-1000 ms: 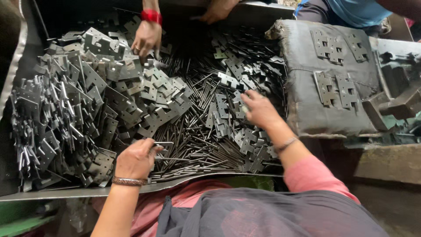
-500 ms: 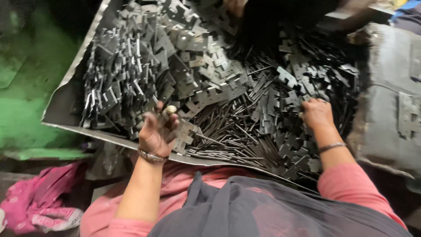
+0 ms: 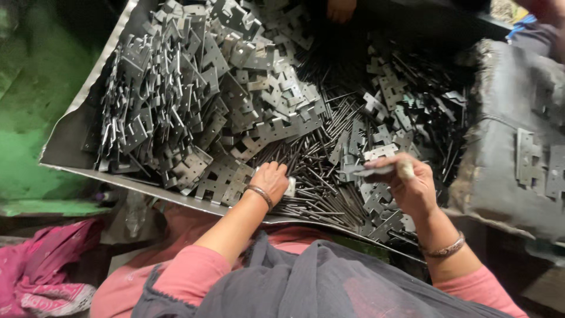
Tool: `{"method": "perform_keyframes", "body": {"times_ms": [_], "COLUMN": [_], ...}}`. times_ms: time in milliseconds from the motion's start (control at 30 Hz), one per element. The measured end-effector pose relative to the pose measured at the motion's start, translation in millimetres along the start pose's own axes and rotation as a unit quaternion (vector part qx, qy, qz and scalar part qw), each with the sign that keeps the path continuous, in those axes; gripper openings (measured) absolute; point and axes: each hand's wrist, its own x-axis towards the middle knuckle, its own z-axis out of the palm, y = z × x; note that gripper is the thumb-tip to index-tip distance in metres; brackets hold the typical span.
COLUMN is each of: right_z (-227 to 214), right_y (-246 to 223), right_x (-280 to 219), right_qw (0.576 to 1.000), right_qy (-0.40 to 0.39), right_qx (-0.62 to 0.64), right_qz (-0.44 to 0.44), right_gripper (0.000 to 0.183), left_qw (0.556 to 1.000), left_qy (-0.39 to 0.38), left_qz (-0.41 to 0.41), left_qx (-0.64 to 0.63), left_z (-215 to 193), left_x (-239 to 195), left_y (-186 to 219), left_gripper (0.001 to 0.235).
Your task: The person picks up metal hinge plates and pins from a large bin by hand and places them onto a padded surface.
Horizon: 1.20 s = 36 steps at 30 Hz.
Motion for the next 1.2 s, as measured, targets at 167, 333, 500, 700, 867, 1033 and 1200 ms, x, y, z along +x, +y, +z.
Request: {"method": "perform_keyframes", "body": {"times_ms": [167,333,500,700,867,1033,1200], "right_z": [5.8,28.3,78.6,128.1,99.5,21.9,-131.1], "right_y": [20.0,48.4,64.0,62.4,59.6,-0.7,-73.1], "right_x": [1.4,14.9,3.2,-14.2,5.5,-1.7,-25.6], "right_qw": [0.994,0.985,0.949,0.798,0.92,0.985,0.683], "right_qy": [0.073,0.158,0.08,-0.161,-0.02,0.132,0.332], "right_qx": [0.033,0.064,-0.304,-0.551,-0.39,0.059,-0.58], "right_qz": [-0.07,0.029,-0.036,-0.184,-0.04,0.09,-0.295], "right_gripper": [0.026,0.059,0.056,0.053,0.046,0.043,0.044], "left_qw": [0.948,0.54,0.15,0.046,0.621,0.938,0.965], "left_qy": [0.051,0.119,0.134,0.112,0.04,-0.027,-0.097], "left_qz": [-0.055,-0.237,-0.169,-0.154,-0.078,-0.29,-0.241], "left_qx": [-0.31,-0.799,-0.965,-0.981,-0.779,-0.187,-0.028], "left_z": [-12.2,-28.0,-42.5,-38.1,-69.7,-90.2,-59.7], "left_x": [-9.9,-21.1,-23.1,-15.7,-25.4,-47.0,-49.5], "left_y": [-16.4,-10.0,40.6,77.3,41.5,-42.3,-52.0], "left_gripper": [0.013,0.027,0.041,0.058,0.077,0.058,0.06]}}
